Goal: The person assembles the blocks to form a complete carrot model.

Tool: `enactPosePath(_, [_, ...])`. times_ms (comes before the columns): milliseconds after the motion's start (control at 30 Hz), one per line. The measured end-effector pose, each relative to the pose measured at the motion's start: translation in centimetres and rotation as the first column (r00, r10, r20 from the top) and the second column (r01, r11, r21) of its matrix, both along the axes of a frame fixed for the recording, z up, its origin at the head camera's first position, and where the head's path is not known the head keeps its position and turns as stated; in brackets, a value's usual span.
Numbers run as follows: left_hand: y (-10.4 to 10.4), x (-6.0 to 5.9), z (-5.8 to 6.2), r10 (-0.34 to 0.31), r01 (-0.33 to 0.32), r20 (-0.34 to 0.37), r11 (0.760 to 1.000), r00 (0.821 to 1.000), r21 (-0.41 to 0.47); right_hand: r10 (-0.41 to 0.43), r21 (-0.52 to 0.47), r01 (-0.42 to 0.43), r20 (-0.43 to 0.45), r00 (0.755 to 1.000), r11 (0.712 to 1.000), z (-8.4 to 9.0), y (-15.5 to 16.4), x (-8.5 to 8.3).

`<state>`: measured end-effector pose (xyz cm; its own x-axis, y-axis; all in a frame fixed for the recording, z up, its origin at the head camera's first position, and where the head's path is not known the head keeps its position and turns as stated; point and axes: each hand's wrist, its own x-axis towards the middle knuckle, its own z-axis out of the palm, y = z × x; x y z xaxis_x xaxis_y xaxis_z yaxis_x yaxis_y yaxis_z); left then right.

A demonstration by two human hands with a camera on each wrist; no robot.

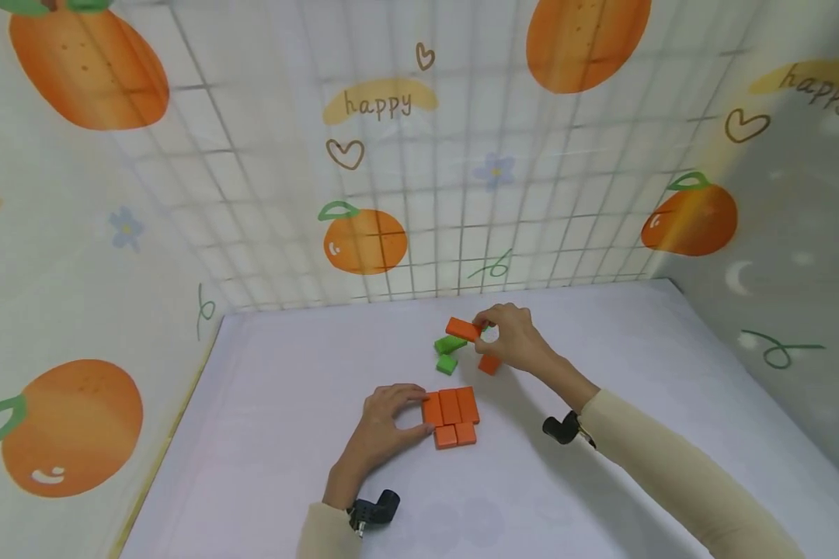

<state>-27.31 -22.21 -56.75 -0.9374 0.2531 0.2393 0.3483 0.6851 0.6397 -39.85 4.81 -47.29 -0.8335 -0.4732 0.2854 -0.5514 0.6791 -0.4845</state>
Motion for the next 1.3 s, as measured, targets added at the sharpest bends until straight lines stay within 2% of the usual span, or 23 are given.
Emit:
enactPosePath(133, [-0.2, 0.0, -0.1, 0.01, -0.01, -0.003, 1.0, 1.0, -0.007, 0.083, -0.043, -0.085, -0.039, 0.996, 0.995, 0.0, 0.3, 2.7])
enactPosePath(300, [-0.4, -0.2, -0.4, 0.012, -0.012, 0.0, 1.0, 1.0, -0.007, 0.174, -0.047, -0.18, -0.099, 0.98, 0.983, -0.3, 0.9, 5.7])
enactPosePath(533, [-0.3, -0.4, -0.4, 0.0, 0.0, -0.008, 1.0, 1.0, 0.002, 0.239, -0.017, -0.242, -0.111, 0.965, 0.97, -0.9, 1.7, 9.0])
enactPosePath(700, [-0.3, -0.3, -0.3, -0.003, 0.003, -0.007, 1.0, 1.0, 0.001, 0.278, 0.04, -0.275, -0.104, 0.955, 0.961, -1.6, 2.0, 11.0])
enactPosePath(933, [-0.5, -0.3, -0.3, -0.004, 0.004, -0.015, 1.0, 1.0, -0.002, 0.338, 0.086, -0.33, -0.097, 0.936, 0.94, -2.9, 1.9, 12.7])
enactPosePath(1133, [-0.2, -0.3, -0.3, 0.001, -0.001, -0.004, 1.0, 1.0, -0.006, 0.365, 0.149, -0.35, -0.088, 0.927, 0.925, -3.7, 1.7, 13.3])
enactPosePath(1300, [0.0, -0.2, -0.3, 0.008, -0.008, 0.002, 1.0, 1.0, -0.012, 0.385, 0.179, -0.362, -0.116, 0.916, 0.915, -4.0, 1.5, 13.4])
